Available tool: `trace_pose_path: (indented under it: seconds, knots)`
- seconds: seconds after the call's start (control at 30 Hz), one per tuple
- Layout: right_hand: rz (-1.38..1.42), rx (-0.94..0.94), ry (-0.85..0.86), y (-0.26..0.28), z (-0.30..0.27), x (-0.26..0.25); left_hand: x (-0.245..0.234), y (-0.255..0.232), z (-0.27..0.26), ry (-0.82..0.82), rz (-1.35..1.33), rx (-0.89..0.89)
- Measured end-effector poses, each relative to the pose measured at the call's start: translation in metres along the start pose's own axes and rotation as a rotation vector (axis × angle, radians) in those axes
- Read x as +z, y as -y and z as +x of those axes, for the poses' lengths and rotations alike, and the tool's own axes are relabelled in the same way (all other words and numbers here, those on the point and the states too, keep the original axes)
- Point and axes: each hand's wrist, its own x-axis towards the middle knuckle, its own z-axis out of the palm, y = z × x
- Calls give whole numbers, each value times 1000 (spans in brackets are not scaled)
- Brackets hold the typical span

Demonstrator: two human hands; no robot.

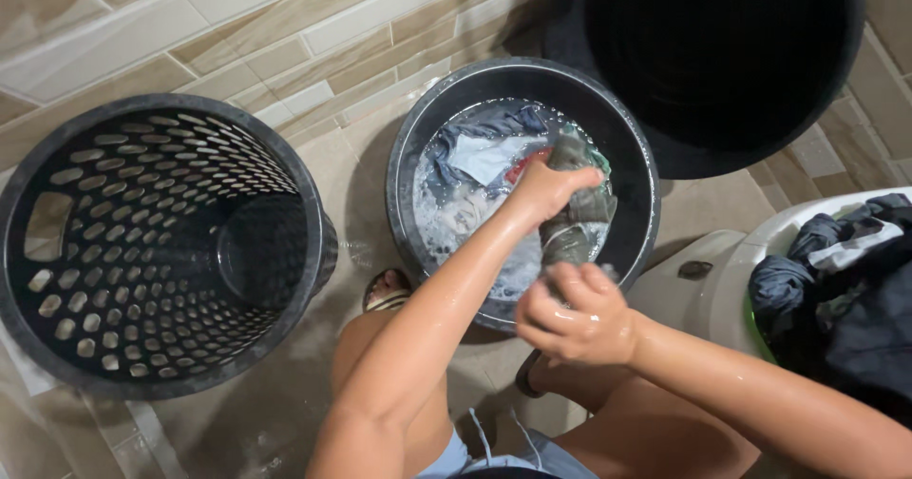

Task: The person is hand-washing clothes in a black basin filled with soapy water. They repeatedly submerge, agitate, and wring out various garments, then place them into a black laundry basket beside them.

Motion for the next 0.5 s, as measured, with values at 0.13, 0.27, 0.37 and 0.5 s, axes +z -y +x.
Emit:
trace_pose_path:
  seconds: [0.13, 0.27, 0.37, 0.5]
  knots:
    - [-23, -81, 77, 14, 0, 26, 0, -24, -22, 23, 462, -2]
    - [-9, -122, 82, 30, -16, 69, 6, -39, -42, 40, 681, -14]
    - [69, -158, 135, 48, -43, 117, 10, -23, -43, 62, 797, 6]
    - [209, -213, 352, 79, -89, 203, 14, 30, -38, -4, 925, 173]
